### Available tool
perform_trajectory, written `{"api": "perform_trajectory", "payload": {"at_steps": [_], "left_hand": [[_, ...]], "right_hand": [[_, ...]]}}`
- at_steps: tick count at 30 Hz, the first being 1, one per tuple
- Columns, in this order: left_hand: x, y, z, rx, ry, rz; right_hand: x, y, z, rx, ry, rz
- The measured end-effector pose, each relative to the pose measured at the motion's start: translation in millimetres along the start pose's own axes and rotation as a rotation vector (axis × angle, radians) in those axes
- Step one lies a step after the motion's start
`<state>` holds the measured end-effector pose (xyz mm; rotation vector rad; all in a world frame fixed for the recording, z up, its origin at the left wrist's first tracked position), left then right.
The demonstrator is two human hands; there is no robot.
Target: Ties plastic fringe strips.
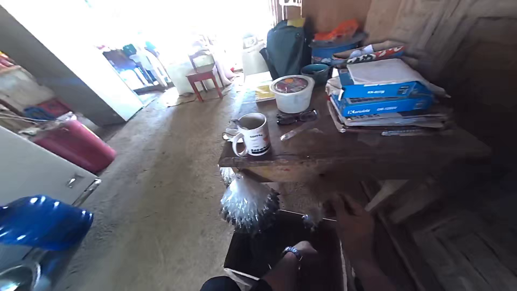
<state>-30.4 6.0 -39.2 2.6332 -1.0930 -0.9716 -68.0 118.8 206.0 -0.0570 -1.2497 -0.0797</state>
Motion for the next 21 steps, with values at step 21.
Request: {"api": "perform_trajectory", "payload": {"at_steps": [21], "left_hand": [[-20, 124, -192, -0.133, -1.052, -0.953]], "right_hand": [[5, 20, 6, 0.13, 0.029, 0.032]]}}
Point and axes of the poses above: each hand's wrist, its own z-axis towards the middle knuckle, its own y-axis out of the back of the hand, x = y × z, the point moved 5 cm from there along z, towards the middle knuckle, and after that the axes turned 1 degree about -z, right-handed, at the moved point
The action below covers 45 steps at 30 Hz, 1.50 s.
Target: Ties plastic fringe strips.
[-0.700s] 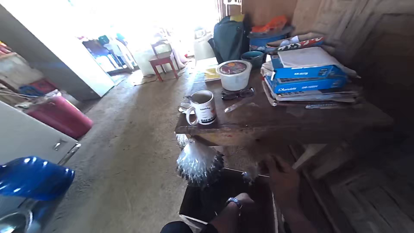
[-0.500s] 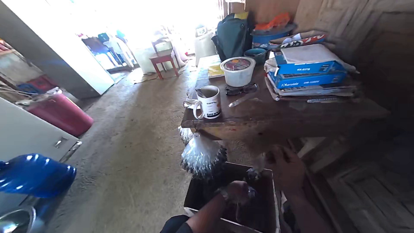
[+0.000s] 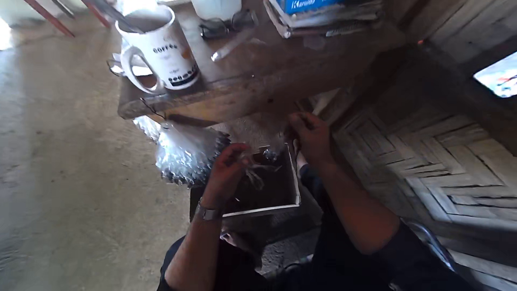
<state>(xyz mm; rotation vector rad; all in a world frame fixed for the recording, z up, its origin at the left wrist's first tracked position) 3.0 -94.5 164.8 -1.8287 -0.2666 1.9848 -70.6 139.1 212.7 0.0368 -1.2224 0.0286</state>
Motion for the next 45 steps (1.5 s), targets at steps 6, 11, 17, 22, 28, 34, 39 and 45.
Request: {"api": "perform_trajectory", "payload": {"at_steps": [6, 11, 17, 22, 28, 34, 39, 45], "left_hand": [[-1, 6, -4, -0.079, 0.02, 0.058], [-4, 1, -7, -0.097, 0.03, 0.104], [-8, -4, -11, -0.083, 0.04, 0.119], [-6, -6, -13, -0.071, 0.076, 0.117], [-6, -9, -16, -0.048, 0.071, 0.172], [-6, -8, -11, -0.089, 0.025, 0.201], [-9, -7, -11, -0.113, -0.013, 0.214], [-9, -7, -7, -0.109, -0.015, 0.146]], "right_hand": [[-4, -14, -2, 0.154, 0.017, 0.08], [-2, -22, -11, 0.25, 0.03, 0.109], [0, -26, -15, 0.267, 0.008, 0.146], [3, -35, -22, 0.314, 0.007, 0.151], [7, -43, -28, 0.362, -0.05, 0.142], [9, -42, -27, 0.388, -0.074, 0.11], [4, -46, -29, 0.413, -0.114, 0.083], [0, -48, -28, 0.412, -0.13, 0.056]]}}
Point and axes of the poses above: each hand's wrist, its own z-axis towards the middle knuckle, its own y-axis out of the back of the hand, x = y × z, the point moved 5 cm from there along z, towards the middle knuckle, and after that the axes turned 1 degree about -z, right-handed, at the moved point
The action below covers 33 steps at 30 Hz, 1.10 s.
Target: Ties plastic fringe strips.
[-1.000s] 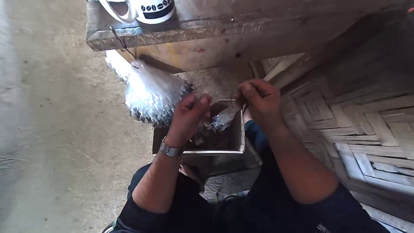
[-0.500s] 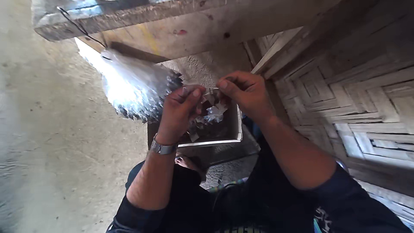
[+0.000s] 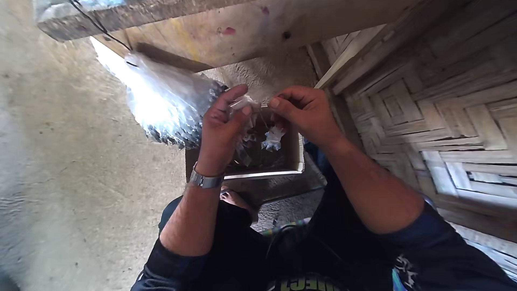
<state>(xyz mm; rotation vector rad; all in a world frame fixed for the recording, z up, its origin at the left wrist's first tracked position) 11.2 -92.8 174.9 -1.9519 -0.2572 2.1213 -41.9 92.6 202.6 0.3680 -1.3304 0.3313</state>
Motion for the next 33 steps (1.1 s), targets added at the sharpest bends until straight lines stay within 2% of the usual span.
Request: {"api": "perform_trajectory", "payload": {"at_steps": [8, 15, 25, 30, 33], "left_hand": [[3, 2, 10, -0.016, -0.035, -0.065], [2, 0, 9, -0.016, -0.043, -0.003], [-3, -2, 9, -0.033, -0.149, 0.123], [-8, -7, 4, -0.085, -0.219, 0.308], [-5, -8, 7, -0.073, -0.196, 0.267]], "right_hand": [[-2, -1, 1, -0.002, -0.014, -0.006], [-5, 0, 3, -0.025, -0.051, -0.041], [-8, 2, 5, -0.051, -0.133, -0.067], [-10, 3, 4, -0.204, -0.119, -0.059], [-10, 7, 5, -0.296, -0.078, -0.042]]}}
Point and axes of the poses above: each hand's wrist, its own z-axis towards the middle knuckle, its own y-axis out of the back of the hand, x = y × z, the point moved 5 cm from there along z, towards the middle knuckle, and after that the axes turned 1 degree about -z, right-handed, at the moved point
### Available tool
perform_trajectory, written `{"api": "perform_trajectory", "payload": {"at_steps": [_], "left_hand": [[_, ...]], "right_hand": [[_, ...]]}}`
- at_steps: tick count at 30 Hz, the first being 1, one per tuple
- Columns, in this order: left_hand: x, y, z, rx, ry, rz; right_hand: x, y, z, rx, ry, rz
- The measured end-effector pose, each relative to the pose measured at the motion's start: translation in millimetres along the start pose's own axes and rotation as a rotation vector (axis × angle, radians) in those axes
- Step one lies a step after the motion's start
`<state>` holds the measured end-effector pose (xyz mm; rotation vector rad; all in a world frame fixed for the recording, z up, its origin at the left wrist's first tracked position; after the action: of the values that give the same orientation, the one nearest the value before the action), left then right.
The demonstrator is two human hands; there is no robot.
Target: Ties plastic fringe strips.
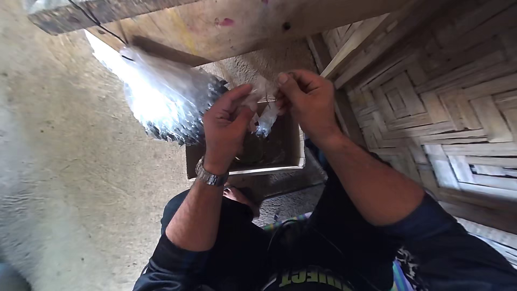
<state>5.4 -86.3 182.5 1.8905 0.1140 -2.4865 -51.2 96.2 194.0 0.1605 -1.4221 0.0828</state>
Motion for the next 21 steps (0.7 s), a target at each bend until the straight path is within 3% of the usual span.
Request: {"api": "perform_trajectory", "payload": {"at_steps": [5, 9, 21], "left_hand": [[15, 10, 3, -0.084, 0.105, -0.192], [22, 18, 6, -0.119, 0.167, -0.282], [28, 1, 2, 0.185, 0.253, -0.228]], "right_hand": [[6, 2, -3, -0.016, 0.21, 0.0], [6, 2, -2, -0.01, 0.248, -0.001], [5, 5, -1, -0.028, 0.212, 0.026]]}}
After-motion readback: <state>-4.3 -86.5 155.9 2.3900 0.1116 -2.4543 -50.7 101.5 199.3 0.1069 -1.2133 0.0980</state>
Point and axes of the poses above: each hand's wrist, its own z-axis towards the middle knuckle, its own y-axis out of the back of the hand, x = y × z, the point moved 5 cm from there along z, towards the middle knuckle, and after that the axes turned 1 degree about -z, right-handed, at the moved point
